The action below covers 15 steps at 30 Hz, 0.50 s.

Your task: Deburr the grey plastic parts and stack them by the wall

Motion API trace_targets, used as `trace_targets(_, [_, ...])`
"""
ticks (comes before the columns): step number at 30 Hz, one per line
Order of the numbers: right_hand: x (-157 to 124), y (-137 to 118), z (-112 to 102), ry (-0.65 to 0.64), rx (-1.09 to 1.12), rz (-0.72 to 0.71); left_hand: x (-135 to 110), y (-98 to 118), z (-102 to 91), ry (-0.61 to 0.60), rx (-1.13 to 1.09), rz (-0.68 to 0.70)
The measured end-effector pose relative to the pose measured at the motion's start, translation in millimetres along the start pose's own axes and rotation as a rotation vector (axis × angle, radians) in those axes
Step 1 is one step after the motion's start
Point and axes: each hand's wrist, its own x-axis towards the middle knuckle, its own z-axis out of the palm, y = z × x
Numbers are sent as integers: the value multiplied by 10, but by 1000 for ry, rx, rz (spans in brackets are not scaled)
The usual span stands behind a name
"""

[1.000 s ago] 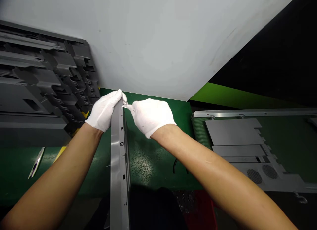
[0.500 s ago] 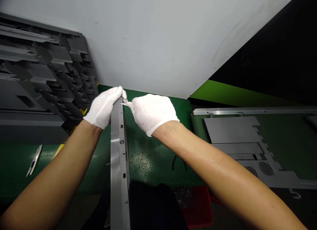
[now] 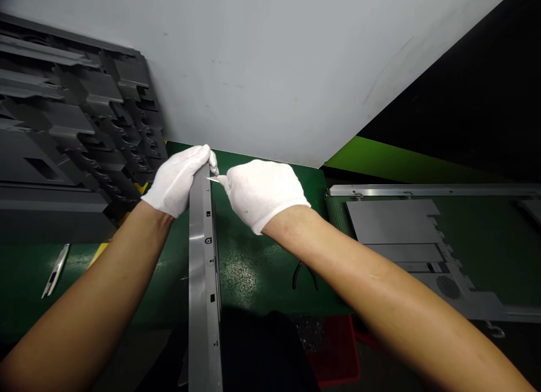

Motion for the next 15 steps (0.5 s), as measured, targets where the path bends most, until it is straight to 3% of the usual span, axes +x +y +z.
trace_targets(15, [-43,10,-7,-17,4,9,5,10,18,-15,-14,-4])
